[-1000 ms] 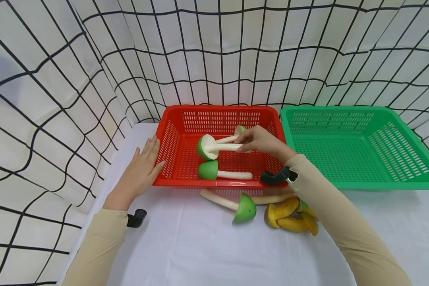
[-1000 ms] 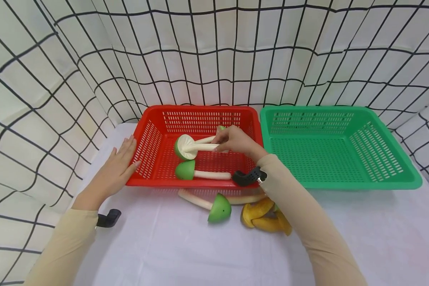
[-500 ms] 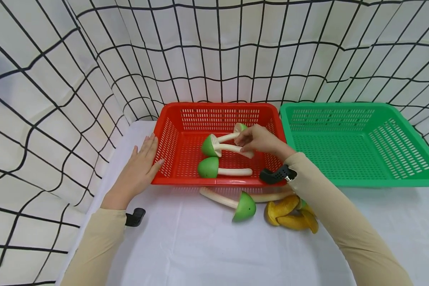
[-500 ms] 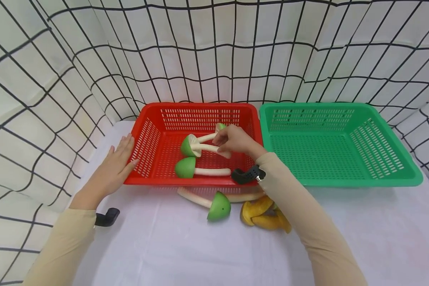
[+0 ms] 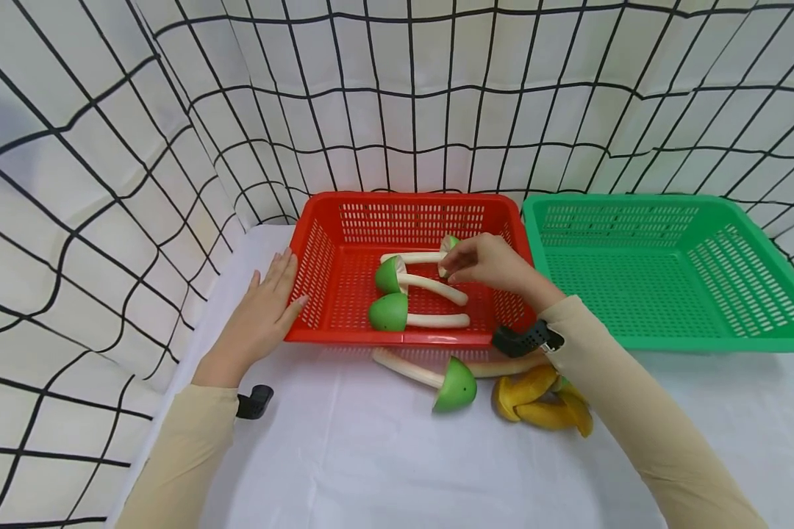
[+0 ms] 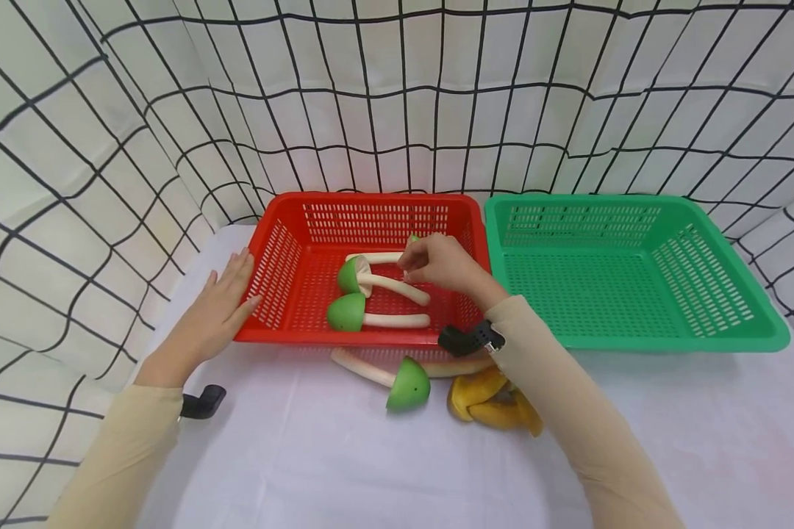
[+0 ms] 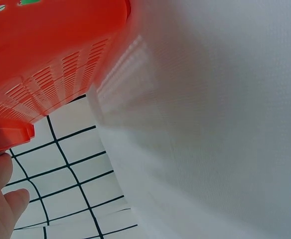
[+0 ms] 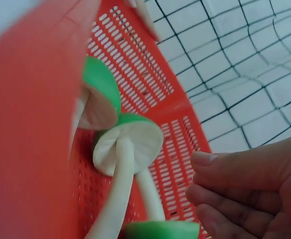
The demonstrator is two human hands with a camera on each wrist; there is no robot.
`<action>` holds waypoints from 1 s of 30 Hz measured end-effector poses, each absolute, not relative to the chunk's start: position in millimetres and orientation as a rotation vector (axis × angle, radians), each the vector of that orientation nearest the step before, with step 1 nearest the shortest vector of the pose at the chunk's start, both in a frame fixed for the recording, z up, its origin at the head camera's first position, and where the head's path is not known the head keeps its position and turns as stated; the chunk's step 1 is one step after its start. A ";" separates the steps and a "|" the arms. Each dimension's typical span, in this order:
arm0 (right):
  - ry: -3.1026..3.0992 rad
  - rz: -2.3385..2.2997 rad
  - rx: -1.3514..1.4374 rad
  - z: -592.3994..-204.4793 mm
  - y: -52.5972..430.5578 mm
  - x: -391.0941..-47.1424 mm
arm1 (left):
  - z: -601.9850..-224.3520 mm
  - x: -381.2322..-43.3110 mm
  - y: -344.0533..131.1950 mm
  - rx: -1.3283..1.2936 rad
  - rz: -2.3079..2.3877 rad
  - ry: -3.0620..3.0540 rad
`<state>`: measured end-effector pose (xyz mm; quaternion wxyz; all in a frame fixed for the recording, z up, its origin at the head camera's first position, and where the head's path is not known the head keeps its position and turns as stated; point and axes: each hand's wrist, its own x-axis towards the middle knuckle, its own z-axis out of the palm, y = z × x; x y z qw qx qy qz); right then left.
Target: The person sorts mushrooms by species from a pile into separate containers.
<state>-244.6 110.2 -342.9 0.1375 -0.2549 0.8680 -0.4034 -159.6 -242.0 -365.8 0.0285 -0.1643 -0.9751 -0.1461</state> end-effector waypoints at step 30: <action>2.476 -1.506 -0.939 -356.6 152.0 -116.9 | -365.2 -158.2 -242.9 -0.506 -0.482 -2.995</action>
